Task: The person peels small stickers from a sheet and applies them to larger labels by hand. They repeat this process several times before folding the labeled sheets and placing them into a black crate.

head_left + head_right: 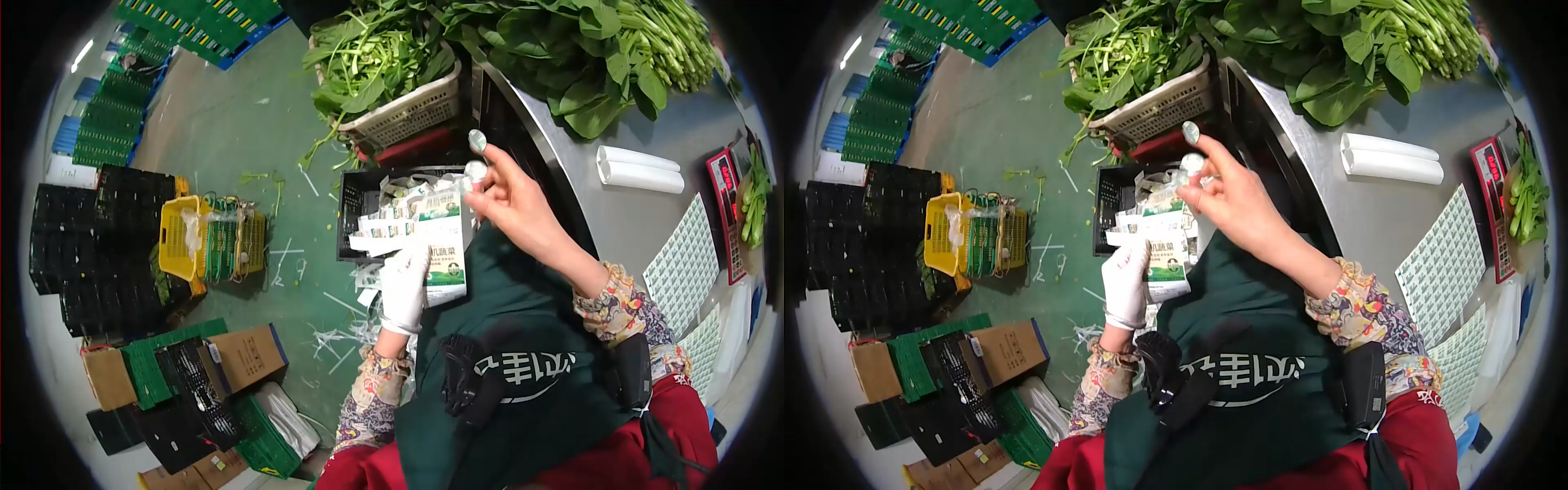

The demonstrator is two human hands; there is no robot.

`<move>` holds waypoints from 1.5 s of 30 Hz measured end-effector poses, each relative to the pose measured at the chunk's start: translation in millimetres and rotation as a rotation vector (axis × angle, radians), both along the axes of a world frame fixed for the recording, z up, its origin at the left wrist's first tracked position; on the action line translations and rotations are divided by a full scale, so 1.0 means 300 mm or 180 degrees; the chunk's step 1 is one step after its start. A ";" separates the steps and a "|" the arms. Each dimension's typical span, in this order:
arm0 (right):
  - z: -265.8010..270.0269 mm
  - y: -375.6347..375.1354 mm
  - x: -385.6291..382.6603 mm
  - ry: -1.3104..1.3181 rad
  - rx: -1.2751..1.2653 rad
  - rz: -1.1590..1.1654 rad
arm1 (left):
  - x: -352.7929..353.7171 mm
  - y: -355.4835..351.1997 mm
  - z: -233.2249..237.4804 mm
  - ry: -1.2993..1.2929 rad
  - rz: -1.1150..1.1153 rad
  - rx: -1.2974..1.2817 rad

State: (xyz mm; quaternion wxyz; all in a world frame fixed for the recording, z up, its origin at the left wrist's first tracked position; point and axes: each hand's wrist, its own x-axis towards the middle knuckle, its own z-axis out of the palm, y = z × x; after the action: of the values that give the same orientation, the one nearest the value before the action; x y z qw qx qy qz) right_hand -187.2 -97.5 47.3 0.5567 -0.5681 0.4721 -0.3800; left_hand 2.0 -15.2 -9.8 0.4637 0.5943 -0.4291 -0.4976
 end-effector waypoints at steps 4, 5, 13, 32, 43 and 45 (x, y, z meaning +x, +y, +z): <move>-0.024 0.098 0.034 0.0157 0.0284 0.1195 | -0.020 -0.033 0.005 0.0449 0.0369 0.0190; -0.030 0.107 0.037 0.0254 0.0120 0.1338 | -0.023 -0.039 -0.001 0.0291 0.0345 0.0076; -0.021 0.125 0.062 0.0891 -0.0989 0.0649 | -0.048 -0.068 0.034 -0.0903 0.0194 -0.0602; -0.057 0.153 0.077 0.0140 0.0199 0.0726 | -0.004 0.036 -0.125 0.0283 0.0170 0.0227; -0.004 0.032 0.020 -0.0269 0.0227 -0.0293 | -0.001 0.046 -0.041 0.1612 -0.0926 0.1132; -0.059 0.012 -0.003 -0.0586 0.0580 -0.0425 | 0.060 0.060 -0.128 0.3880 -0.0674 0.1267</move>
State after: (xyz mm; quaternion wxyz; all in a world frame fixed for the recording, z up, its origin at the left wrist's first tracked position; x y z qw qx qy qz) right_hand -188.2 -93.8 29.7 0.6205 -0.4452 0.4884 -0.4223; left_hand 20.0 2.9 -48.3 0.4535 0.2344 -0.0448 -0.8587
